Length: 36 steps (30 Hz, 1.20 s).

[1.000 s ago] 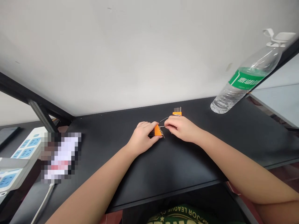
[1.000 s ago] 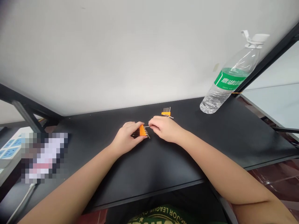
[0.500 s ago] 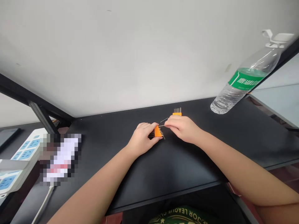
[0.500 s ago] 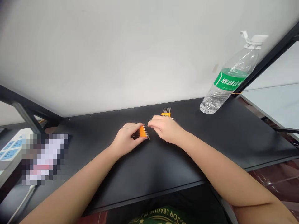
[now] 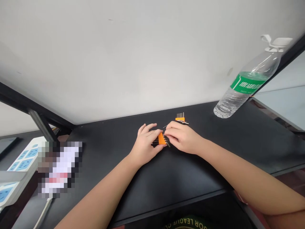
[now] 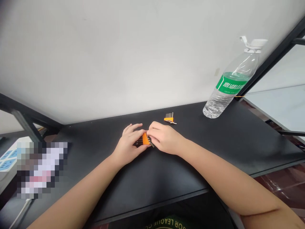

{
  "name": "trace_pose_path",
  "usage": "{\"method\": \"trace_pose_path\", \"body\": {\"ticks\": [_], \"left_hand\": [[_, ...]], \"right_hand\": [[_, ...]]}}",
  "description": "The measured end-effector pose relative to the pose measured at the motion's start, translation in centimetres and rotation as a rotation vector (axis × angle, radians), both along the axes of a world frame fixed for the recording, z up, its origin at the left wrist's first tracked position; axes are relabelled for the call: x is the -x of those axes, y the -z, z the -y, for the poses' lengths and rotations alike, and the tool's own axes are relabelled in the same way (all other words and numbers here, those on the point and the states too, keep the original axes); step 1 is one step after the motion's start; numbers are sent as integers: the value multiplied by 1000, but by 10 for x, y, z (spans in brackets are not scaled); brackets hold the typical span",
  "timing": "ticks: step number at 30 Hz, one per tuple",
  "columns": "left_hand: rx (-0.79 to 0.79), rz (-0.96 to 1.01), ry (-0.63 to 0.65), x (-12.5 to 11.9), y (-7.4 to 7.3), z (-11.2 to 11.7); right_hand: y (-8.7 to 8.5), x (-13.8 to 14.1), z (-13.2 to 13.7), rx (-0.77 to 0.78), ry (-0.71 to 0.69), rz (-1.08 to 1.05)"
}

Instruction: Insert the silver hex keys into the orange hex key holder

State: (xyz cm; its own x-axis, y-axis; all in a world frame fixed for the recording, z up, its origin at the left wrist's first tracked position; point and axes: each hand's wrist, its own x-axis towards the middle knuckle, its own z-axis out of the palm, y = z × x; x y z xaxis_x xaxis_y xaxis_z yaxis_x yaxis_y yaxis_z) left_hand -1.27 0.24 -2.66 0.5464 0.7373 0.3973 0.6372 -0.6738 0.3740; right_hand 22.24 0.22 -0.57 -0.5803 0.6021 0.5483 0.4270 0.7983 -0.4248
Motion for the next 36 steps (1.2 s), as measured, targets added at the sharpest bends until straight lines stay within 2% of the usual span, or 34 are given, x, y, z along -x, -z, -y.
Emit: {"method": "trace_pose_path", "body": {"ticks": [3, 7, 9, 11, 13, 14, 17, 18, 20, 24, 29, 33, 36], "left_hand": [[-33, 20, 30, 0, 1, 1], [-135, 64, 46, 0, 0, 1], [-168, 60, 50, 0, -2, 1], [-167, 53, 56, 0, -2, 1], [-139, 57, 57, 1, -1, 0], [-122, 61, 57, 1, 0, -1], [-110, 83, 13, 4, 5, -4], [-110, 88, -9, 4, 6, -4], [-98, 94, -40, 4, 6, -6], [-78, 107, -47, 4, 5, -6], [-65, 79, -42, 5, 5, -6], [-9, 59, -44, 4, 2, -6], [20, 61, -47, 3, 0, -5]], "right_hand": [[2, 5, -1, 190, -21, -228], [8, 10, -5, 764, -72, -516], [12, 10, -8, 1000, -97, -572], [16, 9, -11, 1095, -93, -548], [19, 5, -17, 1037, -33, -452], [21, 2, -20, 922, 39, -369], [28, -7, -31, 384, 310, -20], [30, -9, -34, 270, 368, 107], [32, -12, -39, 152, 405, 305], [26, -10, -37, 117, 394, 488], [10, -7, -24, 277, 426, 583], [2, -9, -17, 337, 396, 497], [0, -8, -15, 286, 272, 313]]}}
